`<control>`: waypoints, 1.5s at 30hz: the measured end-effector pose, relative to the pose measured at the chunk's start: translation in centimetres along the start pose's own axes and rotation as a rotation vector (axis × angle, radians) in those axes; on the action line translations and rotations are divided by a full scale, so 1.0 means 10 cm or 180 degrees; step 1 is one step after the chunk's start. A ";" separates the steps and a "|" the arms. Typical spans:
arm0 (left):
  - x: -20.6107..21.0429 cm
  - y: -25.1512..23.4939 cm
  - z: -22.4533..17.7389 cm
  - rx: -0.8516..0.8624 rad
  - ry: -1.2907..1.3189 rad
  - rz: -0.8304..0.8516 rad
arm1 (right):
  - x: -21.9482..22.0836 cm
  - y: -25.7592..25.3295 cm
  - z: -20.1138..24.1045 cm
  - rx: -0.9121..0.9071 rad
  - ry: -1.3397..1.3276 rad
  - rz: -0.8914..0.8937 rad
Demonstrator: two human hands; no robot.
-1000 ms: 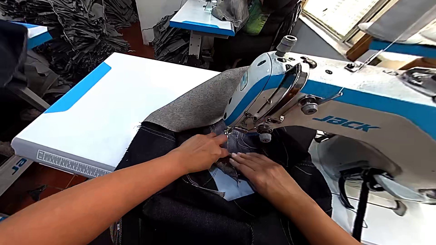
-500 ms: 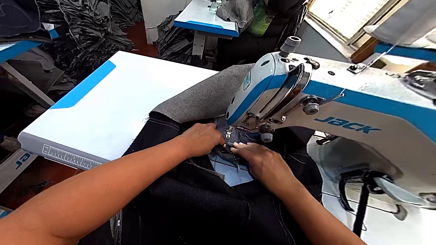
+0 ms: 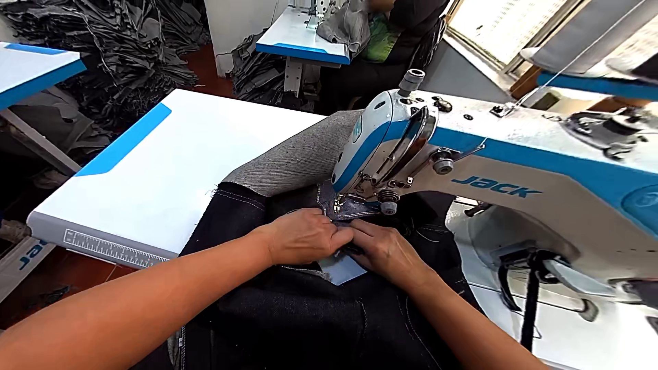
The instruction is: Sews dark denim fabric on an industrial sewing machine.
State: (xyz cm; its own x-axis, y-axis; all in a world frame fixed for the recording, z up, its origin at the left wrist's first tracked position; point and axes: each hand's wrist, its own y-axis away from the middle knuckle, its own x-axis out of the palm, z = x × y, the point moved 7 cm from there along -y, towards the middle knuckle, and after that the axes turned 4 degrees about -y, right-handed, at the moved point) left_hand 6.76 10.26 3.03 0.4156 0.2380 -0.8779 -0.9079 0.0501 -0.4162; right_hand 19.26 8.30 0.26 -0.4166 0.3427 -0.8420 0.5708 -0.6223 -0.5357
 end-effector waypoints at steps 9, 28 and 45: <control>0.05 -0.01 0.19 -0.0940 0.0447 0.0777 | 0.06 -0.07 0.01 0.0150 0.0240 0.0139; 0.25 0.22 0.05 -0.1135 0.0393 0.0591 | 0.03 0.18 0.16 0.0765 0.0335 0.0405; 0.38 0.12 0.38 -0.1488 0.0758 0.1368 | 0.08 0.08 0.00 0.0939 0.0431 0.0356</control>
State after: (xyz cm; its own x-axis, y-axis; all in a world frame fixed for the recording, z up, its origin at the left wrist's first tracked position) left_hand 7.05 14.95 0.07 0.0725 -0.0797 -0.9942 -0.8981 -0.4388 -0.0303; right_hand 19.36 8.08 -0.85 -0.2540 0.3388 -0.9059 0.3700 -0.8314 -0.4147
